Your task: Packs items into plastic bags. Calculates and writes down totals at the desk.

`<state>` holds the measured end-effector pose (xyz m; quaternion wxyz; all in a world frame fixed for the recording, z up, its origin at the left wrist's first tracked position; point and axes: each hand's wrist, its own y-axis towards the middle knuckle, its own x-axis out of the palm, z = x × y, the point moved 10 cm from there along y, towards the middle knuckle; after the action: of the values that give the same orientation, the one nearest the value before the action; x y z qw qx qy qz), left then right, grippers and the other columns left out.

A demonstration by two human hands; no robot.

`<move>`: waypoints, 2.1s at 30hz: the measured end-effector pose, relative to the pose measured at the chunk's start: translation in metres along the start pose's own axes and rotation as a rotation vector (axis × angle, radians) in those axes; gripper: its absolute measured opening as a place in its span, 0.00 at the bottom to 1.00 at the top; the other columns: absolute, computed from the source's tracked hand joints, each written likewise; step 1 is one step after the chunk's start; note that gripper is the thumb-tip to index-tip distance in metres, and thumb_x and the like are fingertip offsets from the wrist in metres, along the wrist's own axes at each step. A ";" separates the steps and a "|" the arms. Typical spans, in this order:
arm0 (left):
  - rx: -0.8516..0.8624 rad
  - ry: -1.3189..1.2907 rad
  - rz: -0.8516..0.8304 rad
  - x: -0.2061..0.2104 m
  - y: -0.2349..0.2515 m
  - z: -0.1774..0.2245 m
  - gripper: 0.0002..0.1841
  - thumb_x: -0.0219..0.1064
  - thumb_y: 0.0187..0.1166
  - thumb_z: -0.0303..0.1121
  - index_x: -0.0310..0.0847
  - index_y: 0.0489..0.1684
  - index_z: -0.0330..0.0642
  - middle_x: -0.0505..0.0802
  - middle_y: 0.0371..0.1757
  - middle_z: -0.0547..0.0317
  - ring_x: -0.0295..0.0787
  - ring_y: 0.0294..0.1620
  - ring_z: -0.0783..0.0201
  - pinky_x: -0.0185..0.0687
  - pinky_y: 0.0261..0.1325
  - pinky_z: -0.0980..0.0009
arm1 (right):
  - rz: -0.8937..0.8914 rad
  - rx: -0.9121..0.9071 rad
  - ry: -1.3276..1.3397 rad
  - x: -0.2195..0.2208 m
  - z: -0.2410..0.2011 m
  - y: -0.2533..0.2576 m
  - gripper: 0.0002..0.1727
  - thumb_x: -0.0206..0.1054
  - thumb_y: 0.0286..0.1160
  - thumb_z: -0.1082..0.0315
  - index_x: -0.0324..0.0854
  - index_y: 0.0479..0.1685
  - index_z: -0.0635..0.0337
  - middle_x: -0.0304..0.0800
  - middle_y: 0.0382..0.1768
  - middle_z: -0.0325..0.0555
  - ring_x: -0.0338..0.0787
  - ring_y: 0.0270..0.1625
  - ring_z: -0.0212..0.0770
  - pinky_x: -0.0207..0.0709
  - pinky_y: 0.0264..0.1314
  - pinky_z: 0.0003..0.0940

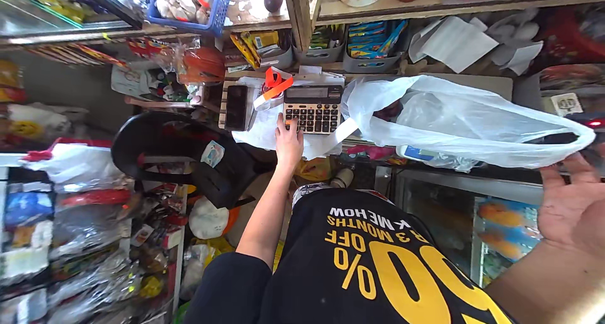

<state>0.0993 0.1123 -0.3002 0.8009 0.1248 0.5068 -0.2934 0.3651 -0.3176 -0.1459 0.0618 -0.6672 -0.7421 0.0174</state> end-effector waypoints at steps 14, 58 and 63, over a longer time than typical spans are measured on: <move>0.278 0.164 -0.033 0.016 -0.013 0.050 0.17 0.62 0.85 0.40 0.89 0.67 0.61 0.71 0.88 0.41 0.61 0.87 0.30 0.55 0.84 0.32 | 0.038 0.020 -0.013 -0.011 -0.001 -0.007 0.27 0.44 0.92 0.69 0.43 0.87 0.59 0.71 0.71 0.46 0.87 0.64 0.39 0.83 0.66 0.34; 0.738 0.433 -0.323 -0.048 0.013 0.281 0.16 0.66 0.72 0.14 0.90 0.55 0.33 0.89 0.62 0.35 0.78 0.72 0.31 0.68 0.73 0.35 | -0.748 -0.212 0.070 0.110 -0.051 -0.057 0.42 0.64 0.81 0.42 0.50 0.93 0.40 0.65 0.86 0.36 0.78 0.77 0.40 0.79 0.74 0.38; 0.626 0.386 -0.677 0.041 0.021 0.282 0.17 0.66 0.75 0.17 0.83 0.63 0.28 0.83 0.69 0.32 0.81 0.70 0.32 0.81 0.64 0.37 | -0.853 -0.182 0.103 0.135 -0.054 -0.078 0.43 0.63 0.81 0.41 0.50 0.93 0.42 0.57 0.90 0.37 0.81 0.74 0.38 0.84 0.69 0.36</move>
<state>0.3330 -0.0247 -0.2100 0.4766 0.2398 0.5456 -0.6463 0.2801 -0.1957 -0.0751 0.0412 -0.3039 -0.9456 -0.1085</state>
